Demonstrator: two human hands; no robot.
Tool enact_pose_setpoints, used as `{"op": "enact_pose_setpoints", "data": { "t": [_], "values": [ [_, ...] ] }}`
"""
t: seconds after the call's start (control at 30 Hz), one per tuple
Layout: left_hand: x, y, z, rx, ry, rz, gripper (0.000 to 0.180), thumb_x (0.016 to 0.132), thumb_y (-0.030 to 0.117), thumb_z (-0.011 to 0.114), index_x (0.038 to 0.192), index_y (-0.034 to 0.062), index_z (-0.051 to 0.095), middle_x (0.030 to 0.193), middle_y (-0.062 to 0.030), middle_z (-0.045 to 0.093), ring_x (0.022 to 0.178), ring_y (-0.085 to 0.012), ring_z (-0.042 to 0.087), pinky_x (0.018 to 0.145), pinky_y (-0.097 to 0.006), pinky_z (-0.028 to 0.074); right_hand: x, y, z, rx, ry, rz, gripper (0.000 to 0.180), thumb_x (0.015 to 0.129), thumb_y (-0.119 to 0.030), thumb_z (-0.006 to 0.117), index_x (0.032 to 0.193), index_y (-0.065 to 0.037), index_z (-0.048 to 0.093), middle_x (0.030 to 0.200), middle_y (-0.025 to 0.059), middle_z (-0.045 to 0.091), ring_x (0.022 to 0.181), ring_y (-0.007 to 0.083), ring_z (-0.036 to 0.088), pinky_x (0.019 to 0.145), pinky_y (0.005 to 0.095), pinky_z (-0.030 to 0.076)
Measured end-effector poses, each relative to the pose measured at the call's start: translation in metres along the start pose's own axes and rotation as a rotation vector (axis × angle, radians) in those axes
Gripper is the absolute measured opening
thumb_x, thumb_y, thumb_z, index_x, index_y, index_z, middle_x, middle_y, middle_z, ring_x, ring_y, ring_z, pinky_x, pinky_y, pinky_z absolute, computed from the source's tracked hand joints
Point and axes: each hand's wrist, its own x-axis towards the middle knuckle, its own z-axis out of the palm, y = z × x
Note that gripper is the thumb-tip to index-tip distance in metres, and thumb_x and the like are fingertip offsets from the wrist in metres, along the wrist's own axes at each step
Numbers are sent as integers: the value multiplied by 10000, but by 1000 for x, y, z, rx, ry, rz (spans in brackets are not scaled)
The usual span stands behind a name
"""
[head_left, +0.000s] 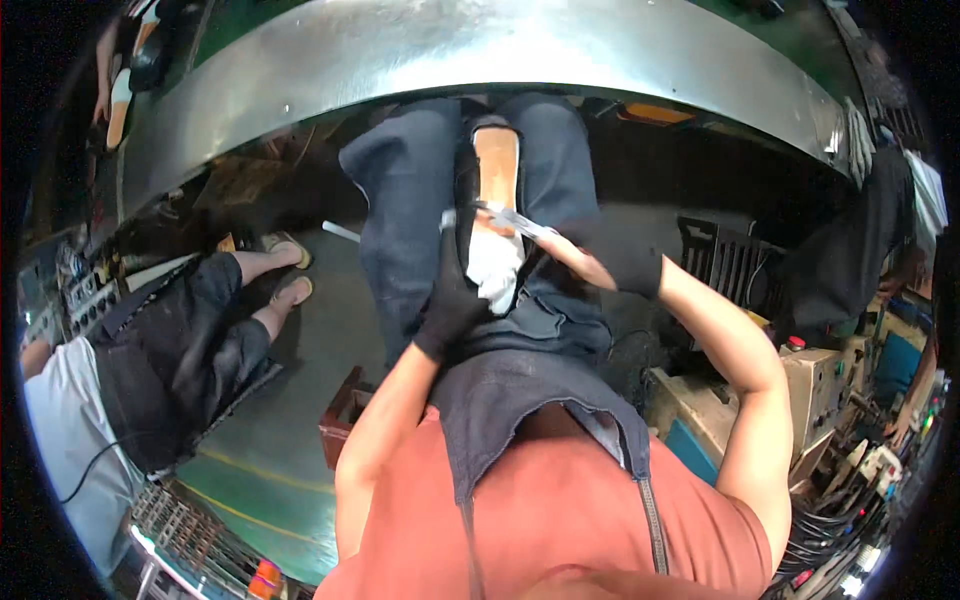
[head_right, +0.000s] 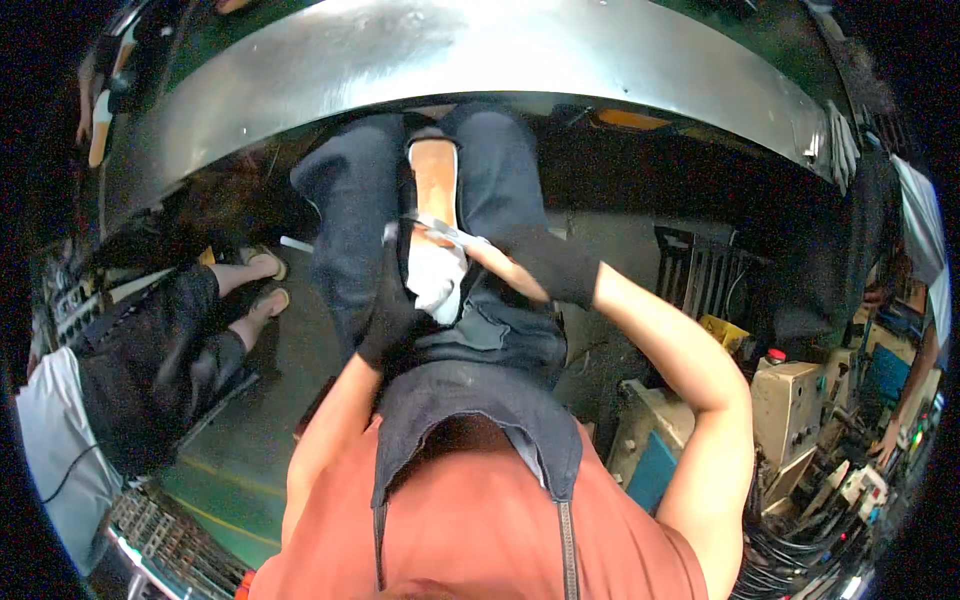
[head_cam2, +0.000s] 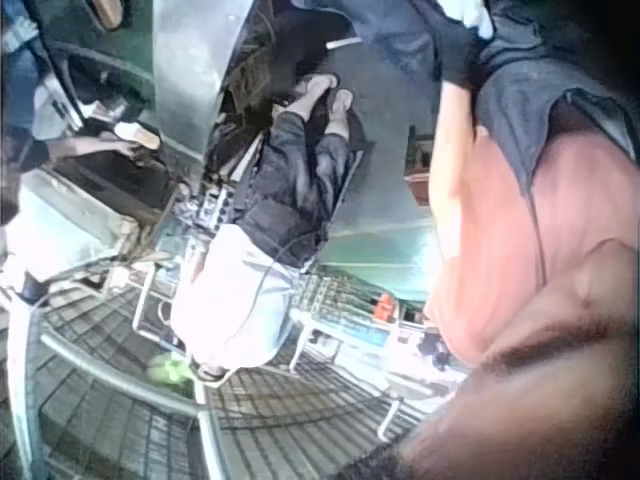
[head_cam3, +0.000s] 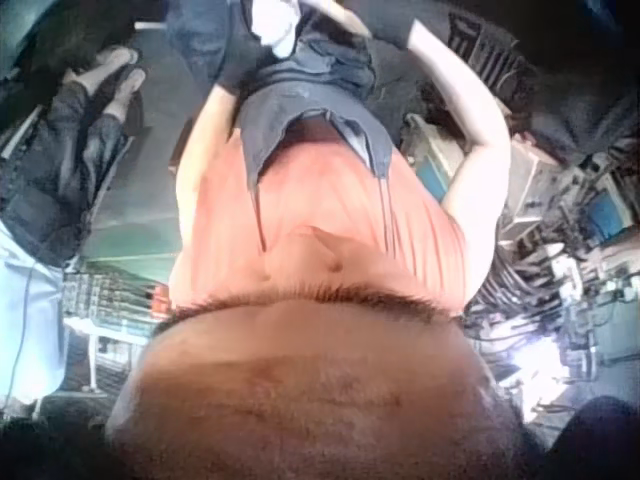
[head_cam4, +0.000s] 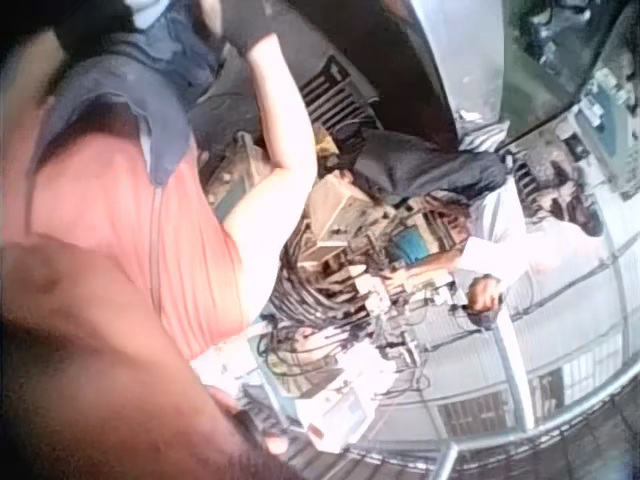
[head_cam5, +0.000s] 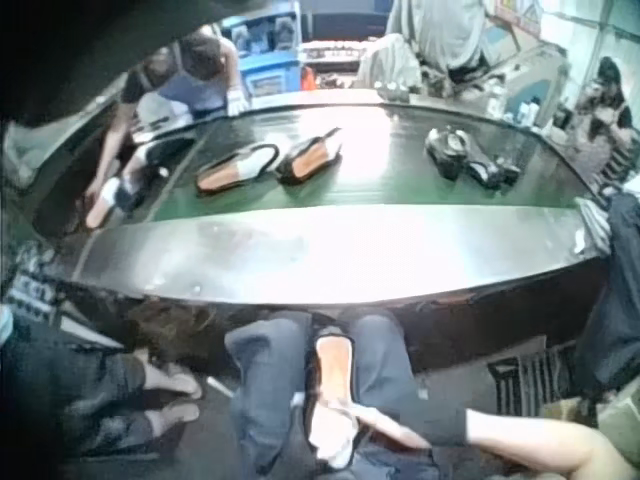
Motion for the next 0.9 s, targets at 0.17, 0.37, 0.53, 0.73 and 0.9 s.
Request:
{"op": "enact_pose_setpoints", "data": {
  "t": [0.17,0.37,0.53,0.73,0.9],
  "values": [
    [-37,-18,-12,-625,-135,-630,499,1007,433,371,1328,63,472,1241,-72,549,1165,-135,491,995,-287,390,-19,15,12,131,-299,146,428,993,-397,419,899,-26,609,726,65,545,663,160,490,614,314,412],
    [5,-8,2,-1211,80,-862,522,991,490,368,1165,40,565,1064,-80,632,983,-168,596,893,-313,466,-4,-32,7,-329,-342,150,484,979,-412,394,972,5,639,821,238,647,758,362,639,719,409,498],
    [-6,-78,32,-254,233,-114,316,979,268,468,1120,4,571,1010,-114,646,944,-227,618,850,-321,474,-20,20,23,31,-317,201,439,979,-386,425,899,-7,630,734,190,631,644,302,612,623,407,480],
    [-14,-77,13,148,-51,-100,290,955,201,500,1166,5,529,1107,-163,602,1029,-246,588,895,-336,448,1,-71,-15,-231,-176,-115,402,939,-396,499,895,-15,619,807,233,627,720,386,621,660,437,493],
    [-24,-49,-4,-1298,-194,-620,420,1006,209,390,1379,17,369,1334,-114,493,1219,-222,485,1042,-345,368,-1,-5,-6,-210,-163,45,322,952,-324,520,882,-28,623,753,190,596,665,328,589,621,407,461]
  ]
}}
